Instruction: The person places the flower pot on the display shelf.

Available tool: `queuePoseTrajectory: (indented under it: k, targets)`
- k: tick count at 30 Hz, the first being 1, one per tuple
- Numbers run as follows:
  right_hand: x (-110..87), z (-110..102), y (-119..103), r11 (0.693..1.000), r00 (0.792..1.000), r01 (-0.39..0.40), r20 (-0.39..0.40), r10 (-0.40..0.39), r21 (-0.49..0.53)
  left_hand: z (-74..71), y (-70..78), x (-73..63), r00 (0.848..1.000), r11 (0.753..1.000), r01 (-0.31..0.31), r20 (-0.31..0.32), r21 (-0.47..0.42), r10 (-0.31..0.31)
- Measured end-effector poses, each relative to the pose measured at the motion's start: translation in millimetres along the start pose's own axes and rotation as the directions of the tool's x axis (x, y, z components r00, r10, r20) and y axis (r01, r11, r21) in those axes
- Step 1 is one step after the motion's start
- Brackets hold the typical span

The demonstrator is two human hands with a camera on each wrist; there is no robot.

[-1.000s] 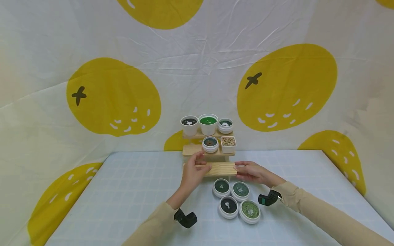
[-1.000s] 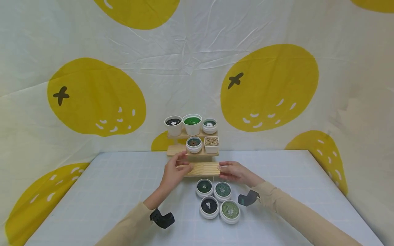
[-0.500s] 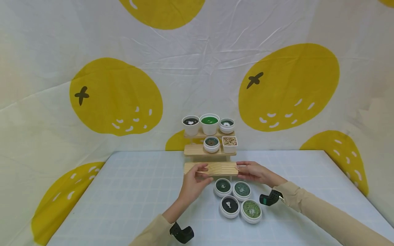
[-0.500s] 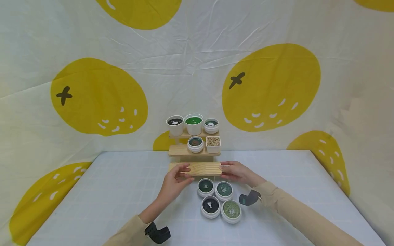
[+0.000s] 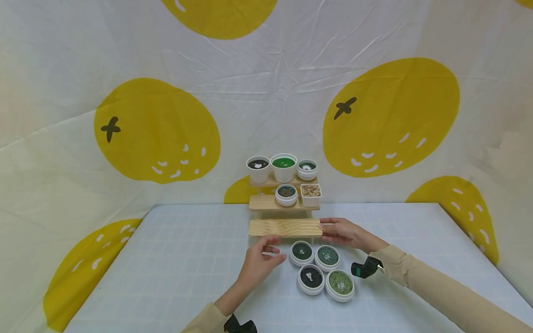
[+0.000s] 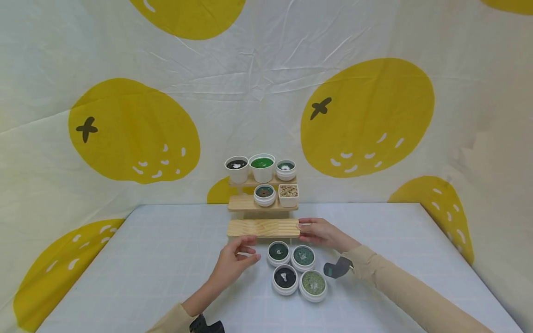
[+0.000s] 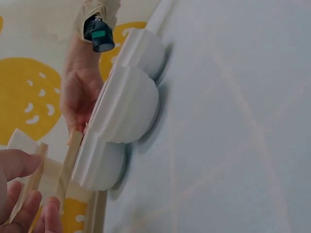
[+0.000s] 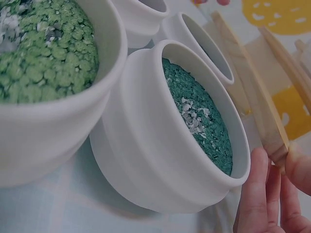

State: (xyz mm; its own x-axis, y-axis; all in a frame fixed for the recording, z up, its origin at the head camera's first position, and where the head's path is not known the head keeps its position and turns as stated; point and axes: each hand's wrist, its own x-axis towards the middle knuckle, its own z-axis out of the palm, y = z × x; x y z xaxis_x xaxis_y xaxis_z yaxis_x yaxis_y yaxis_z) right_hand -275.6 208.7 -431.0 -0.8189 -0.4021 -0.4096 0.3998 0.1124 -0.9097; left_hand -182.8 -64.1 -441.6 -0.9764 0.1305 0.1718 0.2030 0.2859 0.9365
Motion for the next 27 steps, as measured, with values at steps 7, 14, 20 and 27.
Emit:
queuePoseTrajectory:
  k: [7, 14, 20, 27]
  targets:
    - [3.8, 4, -3, 0.999, 0.998, -0.035, -0.043, 0.035, 0.007, 1.1, -5.5, -7.2, 0.999, 1.000, 0.009, 0.033, 0.028, -0.010]
    - [3.9, 6, -4, 0.999, 0.998, -0.041, -0.051, 0.041, 0.003, 1.4, -9.7, -12.1, 0.994, 0.999, -0.011, 0.105, 0.034, 0.008]
    - [4.1, 5, -4, 0.999, 0.998, -0.035, -0.048, 0.035, 0.006, 3.2, -13.3, -13.3, 0.988, 1.000, -0.002, 0.153, 0.007, 0.001]
    - [4.8, 6, -3, 0.999, 0.999, -0.034, -0.042, 0.035, 0.018, 5.6, -17.9, -12.2, 0.989, 0.999, 0.006, 0.146, 0.039, -0.012]
